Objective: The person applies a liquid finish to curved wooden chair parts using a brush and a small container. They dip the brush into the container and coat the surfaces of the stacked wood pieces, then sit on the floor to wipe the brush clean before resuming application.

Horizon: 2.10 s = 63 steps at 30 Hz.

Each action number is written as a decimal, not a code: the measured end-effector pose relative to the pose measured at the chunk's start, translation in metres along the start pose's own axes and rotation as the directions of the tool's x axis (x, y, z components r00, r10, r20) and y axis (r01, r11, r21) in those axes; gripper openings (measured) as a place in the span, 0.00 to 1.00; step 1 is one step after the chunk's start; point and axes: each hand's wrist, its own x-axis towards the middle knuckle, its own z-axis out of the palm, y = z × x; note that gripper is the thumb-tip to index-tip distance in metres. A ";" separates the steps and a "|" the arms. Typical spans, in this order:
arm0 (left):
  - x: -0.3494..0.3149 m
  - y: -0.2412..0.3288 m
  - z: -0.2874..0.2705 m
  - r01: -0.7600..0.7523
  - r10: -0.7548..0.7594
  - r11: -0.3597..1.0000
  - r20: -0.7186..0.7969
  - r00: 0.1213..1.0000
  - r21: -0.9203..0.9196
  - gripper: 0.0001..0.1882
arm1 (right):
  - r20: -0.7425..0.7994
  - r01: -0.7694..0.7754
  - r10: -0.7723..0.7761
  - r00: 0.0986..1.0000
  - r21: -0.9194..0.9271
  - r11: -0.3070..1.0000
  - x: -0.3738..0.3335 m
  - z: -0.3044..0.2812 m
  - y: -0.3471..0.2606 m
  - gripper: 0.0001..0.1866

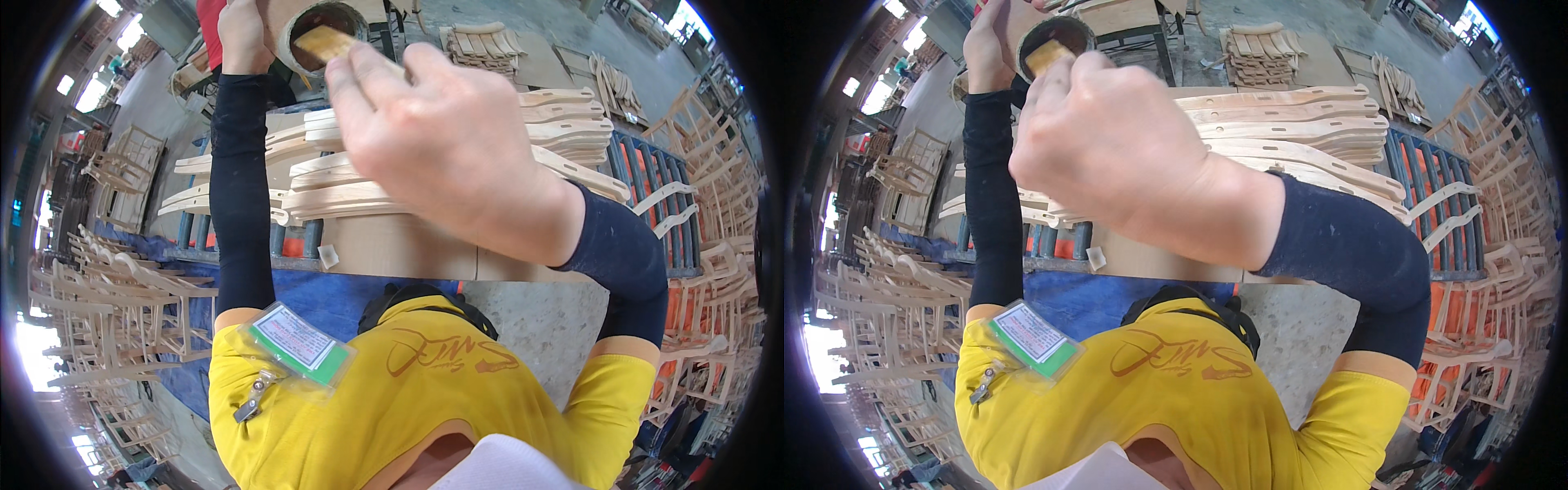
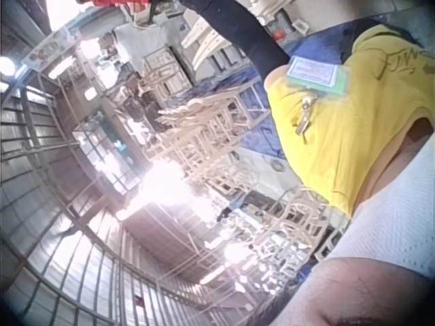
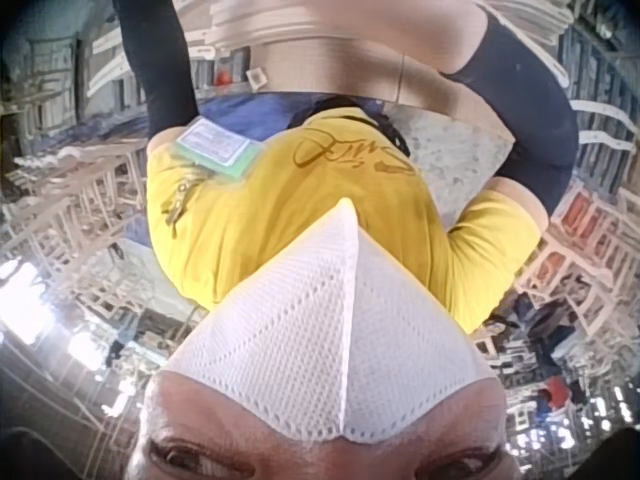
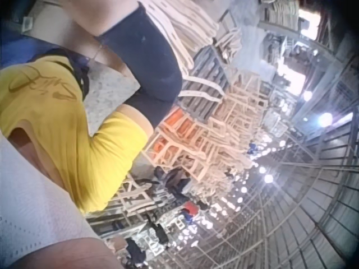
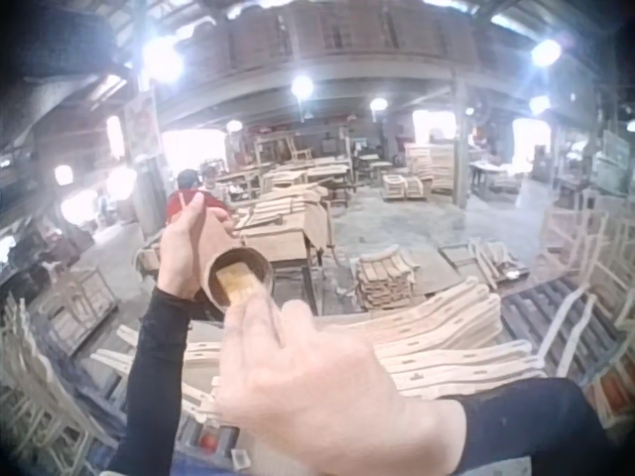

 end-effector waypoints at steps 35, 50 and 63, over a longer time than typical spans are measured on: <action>0.002 0.016 0.010 -0.047 0.046 0.996 0.009 0.999 0.082 0.20 | 0.243 0.038 -0.030 0.969 -0.027 0.999 -0.027 -0.027 0.037 0.27; 0.000 0.025 0.017 -0.142 0.146 0.980 -0.020 0.989 0.136 0.19 | 0.096 0.031 -0.021 0.995 -0.102 0.994 -0.012 -0.020 0.058 0.27; -0.010 0.028 0.022 -0.150 0.158 0.966 -0.022 0.987 0.210 0.18 | 0.264 -0.056 0.040 0.964 0.055 0.997 -0.018 -0.022 0.055 0.27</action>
